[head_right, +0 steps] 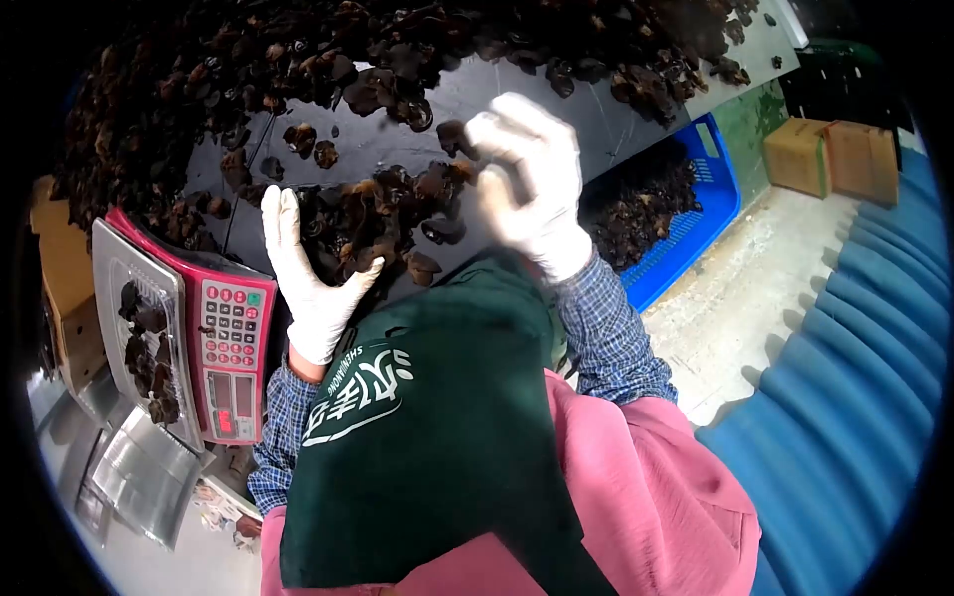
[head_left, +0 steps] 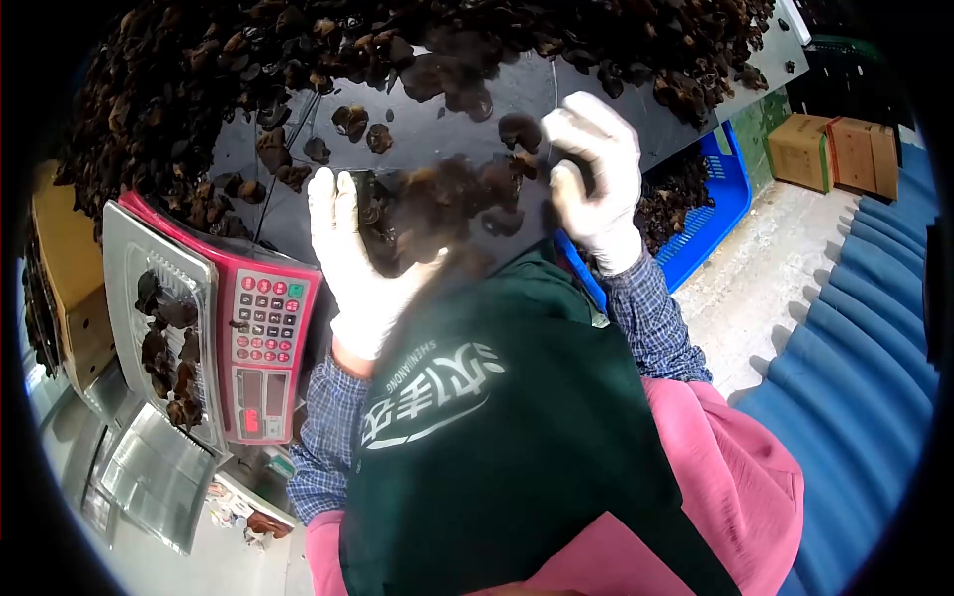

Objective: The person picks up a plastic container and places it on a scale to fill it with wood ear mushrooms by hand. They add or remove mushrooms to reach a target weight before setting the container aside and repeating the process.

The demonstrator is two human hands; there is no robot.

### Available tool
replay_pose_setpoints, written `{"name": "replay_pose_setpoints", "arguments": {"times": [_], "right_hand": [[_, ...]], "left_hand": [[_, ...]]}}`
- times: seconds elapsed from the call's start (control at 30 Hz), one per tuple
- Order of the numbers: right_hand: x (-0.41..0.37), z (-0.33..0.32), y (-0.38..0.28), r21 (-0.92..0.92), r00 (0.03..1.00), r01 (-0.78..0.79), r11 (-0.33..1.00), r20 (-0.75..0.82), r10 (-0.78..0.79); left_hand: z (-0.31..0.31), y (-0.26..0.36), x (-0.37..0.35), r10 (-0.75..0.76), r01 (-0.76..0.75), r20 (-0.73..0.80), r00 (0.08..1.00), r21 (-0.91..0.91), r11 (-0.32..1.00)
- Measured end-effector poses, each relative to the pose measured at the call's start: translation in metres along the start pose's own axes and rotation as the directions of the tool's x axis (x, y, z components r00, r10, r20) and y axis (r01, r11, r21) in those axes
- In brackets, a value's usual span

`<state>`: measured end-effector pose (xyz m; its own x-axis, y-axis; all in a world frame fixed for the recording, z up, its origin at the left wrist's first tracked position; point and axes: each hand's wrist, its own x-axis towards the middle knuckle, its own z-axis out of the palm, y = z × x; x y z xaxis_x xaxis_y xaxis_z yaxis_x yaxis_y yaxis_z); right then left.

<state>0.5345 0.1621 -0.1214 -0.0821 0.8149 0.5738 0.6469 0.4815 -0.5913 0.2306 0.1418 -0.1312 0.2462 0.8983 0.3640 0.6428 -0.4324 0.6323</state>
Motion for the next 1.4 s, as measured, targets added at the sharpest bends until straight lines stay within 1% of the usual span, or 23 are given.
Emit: {"name": "replay_pose_setpoints", "arguments": {"times": [0.07,0.13,0.2,0.27,0.33,0.37,0.43,0.47,0.5,0.57,0.63,0.67,0.73,0.77,0.87,0.9,0.93,0.97,1.03,1.07,1.17,1.3,1.4], "right_hand": [[0.001,0.000,0.012,-0.237,0.984,-0.133,0.962,-0.147,0.100],[0.005,0.009,0.011,-0.361,0.989,-0.147,0.921,-0.058,0.136],[0.009,0.006,-0.008,-0.212,0.960,-0.122,0.970,0.225,0.170],[-0.007,0.019,-0.021,-0.117,0.941,-0.029,0.993,0.332,0.067],[-0.011,0.023,-0.041,-0.027,0.884,0.000,1.000,0.468,0.012],[-0.010,0.023,-0.051,-0.077,0.835,0.023,0.997,0.550,0.023],[-0.014,0.032,-0.051,-0.039,0.850,0.032,0.999,0.526,-0.007],[-0.014,0.036,-0.051,-0.039,0.858,0.018,0.999,0.514,0.005],[-0.010,0.039,-0.052,-0.053,0.867,0.032,0.998,0.498,-0.001],[0.000,0.052,-0.051,-0.067,0.873,0.069,0.995,0.488,-0.028],[0.012,0.062,-0.058,-0.110,0.874,0.099,0.989,0.484,-0.034],[0.018,0.066,-0.060,-0.127,0.874,0.113,0.985,0.485,-0.037],[0.026,0.072,-0.067,-0.057,0.899,0.080,0.995,0.436,-0.047],[0.026,0.077,-0.068,-0.047,0.901,0.082,0.996,0.430,-0.054],[0.028,0.085,-0.074,0.042,0.933,0.056,0.998,0.355,-0.067],[0.028,0.083,-0.075,0.071,0.931,0.023,0.997,0.362,-0.047],[0.028,0.082,-0.077,0.110,0.928,-0.006,0.994,0.370,-0.035],[0.029,0.083,-0.077,0.136,0.936,0.014,0.991,0.348,-0.061],[0.035,0.084,-0.077,0.212,0.950,0.067,0.975,0.284,-0.127],[0.042,0.086,-0.080,0.257,0.957,0.099,0.961,0.242,-0.163],[0.084,0.084,-0.114,0.359,0.935,0.192,0.913,0.215,-0.281],[0.148,0.111,-0.174,0.447,0.828,0.414,0.793,0.177,-0.533],[0.169,0.148,-0.228,0.490,0.759,0.472,0.733,0.197,-0.621]], "left_hand": [[0.001,-0.001,0.001,0.021,-0.021,-0.027,0.999,0.021,1.000],[0.000,0.002,0.001,-0.003,0.004,-0.004,1.000,0.073,0.997],[-0.002,0.003,0.000,-0.002,-0.001,0.027,1.000,0.117,0.993],[-0.004,0.002,0.000,0.023,-0.034,0.074,0.997,0.151,0.988],[-0.007,0.006,0.008,0.263,-0.287,0.116,0.958,0.360,0.887],[-0.008,0.008,0.012,0.377,-0.395,0.135,0.916,0.456,0.797],[-0.017,0.012,-0.009,0.061,-0.082,0.214,0.975,0.092,0.992],[-0.019,0.009,-0.011,0.007,-0.046,0.253,0.968,0.150,0.988],[-0.019,0.010,-0.006,0.015,-0.040,0.234,0.972,0.102,0.994],[-0.007,0.006,-0.008,-0.004,-0.024,0.160,0.987,0.170,0.985],[-0.009,0.009,0.011,-0.024,0.019,0.171,0.985,0.033,0.999],[-0.007,0.013,0.013,-0.110,0.099,0.156,0.982,0.078,0.992],[-0.009,0.009,0.023,-0.030,0.026,0.085,0.996,0.052,0.998],[-0.007,0.016,0.024,-0.187,0.177,0.118,0.975,0.089,0.980],[-0.007,0.009,0.026,-0.179,0.191,0.101,0.979,-0.122,0.974],[-0.009,0.011,0.026,-0.145,0.153,0.054,0.988,-0.215,0.965],[-0.010,0.008,0.024,-0.084,0.090,0.034,0.996,-0.211,0.973],[-0.008,0.014,0.022,-0.200,0.199,0.023,0.979,-0.256,0.946],[-0.014,0.019,0.022,-0.181,0.156,-0.048,0.982,-0.320,0.934],[-0.026,0.026,0.027,-0.254,0.250,0.028,0.967,-0.301,0.920],[-0.061,0.036,0.036,-0.261,0.219,-0.087,0.961,-0.331,0.918],[-0.141,0.033,0.032,-0.147,0.123,-0.325,0.934,-0.094,0.988],[-0.197,0.017,0.014,-0.061,0.135,-0.435,0.898,0.141,0.981]]}}
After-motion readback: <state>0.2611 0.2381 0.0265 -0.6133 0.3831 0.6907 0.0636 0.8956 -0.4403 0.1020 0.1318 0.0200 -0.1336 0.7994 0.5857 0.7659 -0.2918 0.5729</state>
